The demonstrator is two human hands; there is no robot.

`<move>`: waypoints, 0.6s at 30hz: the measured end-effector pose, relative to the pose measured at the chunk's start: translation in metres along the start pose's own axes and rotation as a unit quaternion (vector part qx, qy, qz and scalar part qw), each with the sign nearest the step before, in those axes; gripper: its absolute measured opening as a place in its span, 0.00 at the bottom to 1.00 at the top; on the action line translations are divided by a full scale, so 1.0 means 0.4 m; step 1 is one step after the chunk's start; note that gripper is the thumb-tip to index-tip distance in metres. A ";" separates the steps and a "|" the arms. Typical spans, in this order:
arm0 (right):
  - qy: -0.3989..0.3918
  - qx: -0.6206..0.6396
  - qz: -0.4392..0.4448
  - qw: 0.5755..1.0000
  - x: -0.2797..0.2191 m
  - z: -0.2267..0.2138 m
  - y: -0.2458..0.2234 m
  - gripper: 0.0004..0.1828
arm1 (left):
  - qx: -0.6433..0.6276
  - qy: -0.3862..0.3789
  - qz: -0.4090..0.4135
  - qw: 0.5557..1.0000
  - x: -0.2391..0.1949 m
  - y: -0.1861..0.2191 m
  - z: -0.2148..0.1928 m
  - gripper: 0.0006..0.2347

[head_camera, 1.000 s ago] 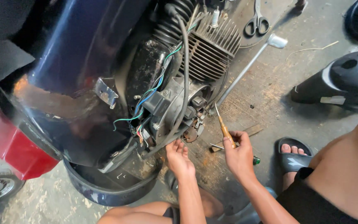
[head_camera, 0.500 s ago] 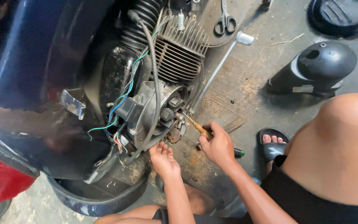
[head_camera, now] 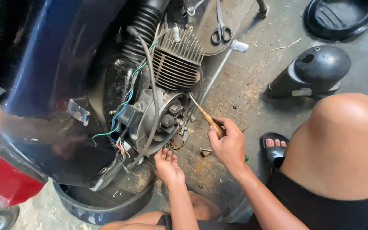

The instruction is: Repairing a motorcycle engine by adjusting internal components with a screwdriver and a metal rod

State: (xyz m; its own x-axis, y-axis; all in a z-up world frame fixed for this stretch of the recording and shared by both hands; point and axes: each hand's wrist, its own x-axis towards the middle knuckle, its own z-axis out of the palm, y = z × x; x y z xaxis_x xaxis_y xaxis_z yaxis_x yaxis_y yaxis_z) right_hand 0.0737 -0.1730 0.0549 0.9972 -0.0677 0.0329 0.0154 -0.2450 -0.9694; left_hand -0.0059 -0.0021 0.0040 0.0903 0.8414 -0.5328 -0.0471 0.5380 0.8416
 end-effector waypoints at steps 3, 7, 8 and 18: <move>0.008 0.045 0.035 0.998 -0.011 -0.003 0.006 0.15 | -0.006 0.018 0.017 1.000 -0.018 -0.002 0.014 0.12; -0.014 0.083 0.040 0.996 -0.014 -0.017 -0.027 0.17 | 0.002 0.027 0.052 0.998 -0.030 -0.018 0.019 0.11; -0.022 0.089 0.041 0.995 -0.016 -0.022 -0.036 0.18 | 0.013 0.035 0.099 0.994 -0.064 -0.009 0.023 0.10; -0.097 0.040 -0.032 0.994 -0.007 -0.091 -0.173 0.16 | 0.137 -0.118 0.420 0.889 -0.180 0.100 -0.022 0.06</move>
State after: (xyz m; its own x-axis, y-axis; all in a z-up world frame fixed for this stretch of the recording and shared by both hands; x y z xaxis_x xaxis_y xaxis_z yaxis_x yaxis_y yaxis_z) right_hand 0.0672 -0.1911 0.1308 0.9893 0.1349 0.0556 0.0777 -0.1641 -0.9834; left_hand -0.0229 -0.0407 0.0751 0.3460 0.8887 0.3008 0.0449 -0.3359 0.9408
